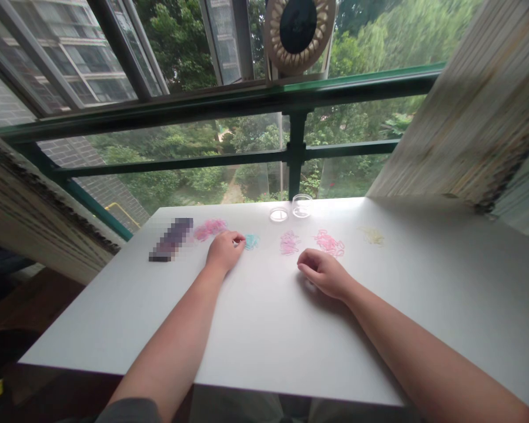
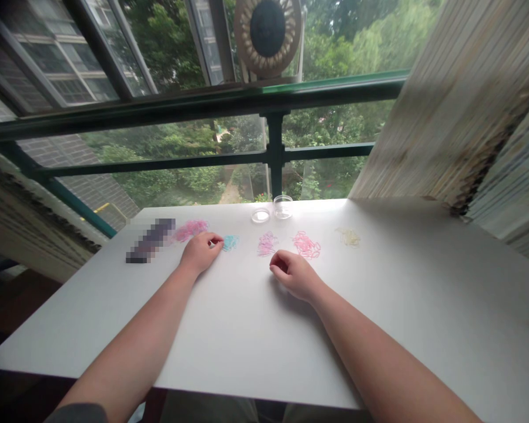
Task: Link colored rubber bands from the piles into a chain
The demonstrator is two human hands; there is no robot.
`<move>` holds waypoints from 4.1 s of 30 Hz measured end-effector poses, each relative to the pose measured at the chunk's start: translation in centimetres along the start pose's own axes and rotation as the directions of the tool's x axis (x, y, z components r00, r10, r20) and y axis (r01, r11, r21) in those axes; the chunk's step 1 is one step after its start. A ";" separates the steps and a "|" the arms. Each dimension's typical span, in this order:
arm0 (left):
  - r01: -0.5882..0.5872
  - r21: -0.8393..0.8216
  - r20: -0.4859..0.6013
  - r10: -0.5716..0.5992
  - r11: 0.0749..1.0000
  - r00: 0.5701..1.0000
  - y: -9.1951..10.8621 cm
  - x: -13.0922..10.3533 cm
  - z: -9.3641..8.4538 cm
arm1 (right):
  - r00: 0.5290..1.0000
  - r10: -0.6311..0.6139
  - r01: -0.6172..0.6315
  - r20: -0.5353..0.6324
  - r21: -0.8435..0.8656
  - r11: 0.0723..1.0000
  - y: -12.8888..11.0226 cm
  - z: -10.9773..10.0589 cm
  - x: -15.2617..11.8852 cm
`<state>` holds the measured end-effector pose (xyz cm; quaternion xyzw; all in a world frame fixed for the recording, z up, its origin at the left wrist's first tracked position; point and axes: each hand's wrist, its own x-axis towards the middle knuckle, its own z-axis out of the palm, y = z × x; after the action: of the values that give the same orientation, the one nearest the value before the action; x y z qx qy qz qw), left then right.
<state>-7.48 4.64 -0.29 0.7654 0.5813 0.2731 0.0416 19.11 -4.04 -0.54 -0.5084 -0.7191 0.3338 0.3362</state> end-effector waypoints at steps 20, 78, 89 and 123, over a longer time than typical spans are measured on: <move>0.020 -0.098 -0.050 -0.025 0.995 0.998 -0.4 0.2 0.2 | 1.000 -0.002 0.002 -0.002 -0.015 1.000 -0.1 -0.1 0.0; 0.447 0.055 -0.237 -0.423 0.893 0.875 -8.1 -0.8 -3.4 | 1.000 -0.012 0.011 -0.016 -0.065 0.998 0.1 0.1 0.1; 0.408 -0.002 -0.272 -0.393 0.913 0.878 -7.1 -0.6 -3.8 | 1.000 -0.004 0.004 0.004 -0.047 0.999 0.1 0.1 0.1; 0.082 -0.752 0.271 0.194 0.654 0.943 9.1 -3.9 2.5 | 0.992 -0.019 0.043 -0.124 0.192 0.981 -0.7 0.7 -0.1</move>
<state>0.88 -1.23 -0.35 0.7305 0.3756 0.3595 0.4428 18.22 -4.40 -0.32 -0.4814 -0.6691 0.3653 0.4326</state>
